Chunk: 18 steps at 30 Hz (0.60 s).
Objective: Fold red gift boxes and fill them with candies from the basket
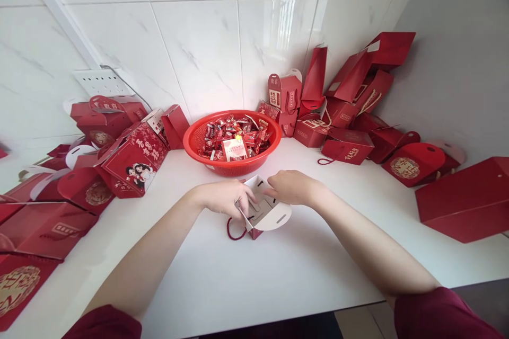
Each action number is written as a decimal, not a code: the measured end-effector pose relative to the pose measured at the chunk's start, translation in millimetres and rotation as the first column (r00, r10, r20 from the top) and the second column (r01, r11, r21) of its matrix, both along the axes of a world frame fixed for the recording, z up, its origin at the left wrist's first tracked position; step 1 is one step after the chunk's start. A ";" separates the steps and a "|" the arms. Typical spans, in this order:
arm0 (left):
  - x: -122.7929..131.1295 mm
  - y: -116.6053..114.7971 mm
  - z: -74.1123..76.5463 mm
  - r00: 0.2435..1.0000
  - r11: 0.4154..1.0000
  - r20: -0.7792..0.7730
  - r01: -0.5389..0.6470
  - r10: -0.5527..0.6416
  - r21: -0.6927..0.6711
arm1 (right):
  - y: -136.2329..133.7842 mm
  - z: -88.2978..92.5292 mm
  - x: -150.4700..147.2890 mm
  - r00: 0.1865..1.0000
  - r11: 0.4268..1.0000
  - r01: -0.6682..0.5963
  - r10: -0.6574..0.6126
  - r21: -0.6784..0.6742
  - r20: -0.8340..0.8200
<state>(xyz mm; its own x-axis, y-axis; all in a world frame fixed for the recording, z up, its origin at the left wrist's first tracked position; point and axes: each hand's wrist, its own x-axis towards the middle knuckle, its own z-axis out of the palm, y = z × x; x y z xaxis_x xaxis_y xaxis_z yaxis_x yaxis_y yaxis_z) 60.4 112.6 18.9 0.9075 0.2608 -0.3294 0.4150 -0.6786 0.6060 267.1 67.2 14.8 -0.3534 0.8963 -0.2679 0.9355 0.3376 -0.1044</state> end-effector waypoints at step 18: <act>-3.2 6.9 -6.1 0.999 0.999 -0.016 -0.028 0.028 0.026 | 7.8 -20.2 -5.0 0.777 0.872 -0.418 0.488 0.254 -0.398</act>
